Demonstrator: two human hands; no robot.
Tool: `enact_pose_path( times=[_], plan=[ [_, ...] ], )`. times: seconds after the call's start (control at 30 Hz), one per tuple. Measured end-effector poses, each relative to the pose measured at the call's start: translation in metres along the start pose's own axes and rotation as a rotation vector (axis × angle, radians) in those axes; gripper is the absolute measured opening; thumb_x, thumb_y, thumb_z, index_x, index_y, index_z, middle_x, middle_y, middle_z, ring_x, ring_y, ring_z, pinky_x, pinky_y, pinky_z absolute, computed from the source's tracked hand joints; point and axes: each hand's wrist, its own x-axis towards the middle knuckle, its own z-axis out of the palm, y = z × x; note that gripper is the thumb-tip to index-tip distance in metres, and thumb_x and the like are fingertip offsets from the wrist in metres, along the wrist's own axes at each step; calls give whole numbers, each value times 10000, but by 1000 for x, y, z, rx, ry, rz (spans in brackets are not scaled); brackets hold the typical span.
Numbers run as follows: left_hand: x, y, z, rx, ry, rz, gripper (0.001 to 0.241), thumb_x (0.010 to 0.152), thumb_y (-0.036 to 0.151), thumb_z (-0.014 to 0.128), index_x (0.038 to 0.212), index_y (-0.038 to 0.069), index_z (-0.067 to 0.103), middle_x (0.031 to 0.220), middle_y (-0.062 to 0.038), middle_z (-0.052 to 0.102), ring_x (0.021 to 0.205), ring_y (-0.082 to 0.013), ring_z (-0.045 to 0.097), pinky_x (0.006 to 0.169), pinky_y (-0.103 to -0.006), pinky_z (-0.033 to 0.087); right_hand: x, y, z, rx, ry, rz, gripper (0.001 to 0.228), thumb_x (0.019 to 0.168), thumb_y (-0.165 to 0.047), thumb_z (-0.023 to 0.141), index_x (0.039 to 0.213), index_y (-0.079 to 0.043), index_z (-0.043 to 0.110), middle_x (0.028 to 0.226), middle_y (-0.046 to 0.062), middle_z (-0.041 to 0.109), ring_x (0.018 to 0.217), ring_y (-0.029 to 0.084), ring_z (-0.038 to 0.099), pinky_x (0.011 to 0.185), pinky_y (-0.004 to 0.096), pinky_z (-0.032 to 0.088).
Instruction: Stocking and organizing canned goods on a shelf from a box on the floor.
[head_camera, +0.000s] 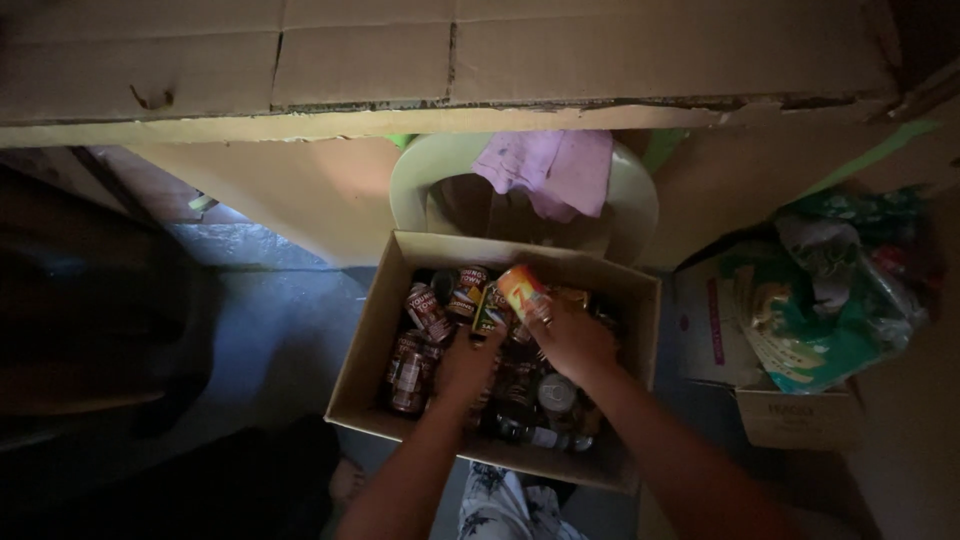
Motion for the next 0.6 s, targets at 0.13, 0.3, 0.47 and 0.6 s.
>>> enact_pose_path(
  times=[0.13,0.3,0.47,0.6],
  plan=[
    [-3,-9,10,45,28,40,821,910,635,585,1486,71,429,1145,-229,731,1035,-397,698,948,-499,512,16,20,18,9,32,69,581,1001,-545,459,1313,-70,581,979,163,758,861,342,765,762,493,595],
    [10,-29,33,59,86,245,1026,816,395,702,1610,100,122,1305,-247,650,1165,-436,626,991,-498,485,3,24,21,170,260,-123,688,934,-557,539,1461,-124,450,1198,206,664,950,404,690,769,520,551],
    [7,-40,39,231,155,405,1002,840,333,720,1601,72,123,1493,-319,387,1231,-493,534,1009,-512,476,3,28,34,83,227,-133,779,900,-497,621,1529,-133,338,1349,187,562,998,374,692,822,497,553],
    [-37,-2,22,407,176,351,941,848,352,761,1584,154,209,1508,-258,370,1298,-503,436,1082,-537,403,5,38,37,-3,120,-142,790,923,-294,614,1606,-113,260,1232,162,648,1057,358,665,882,468,555]
  ],
)
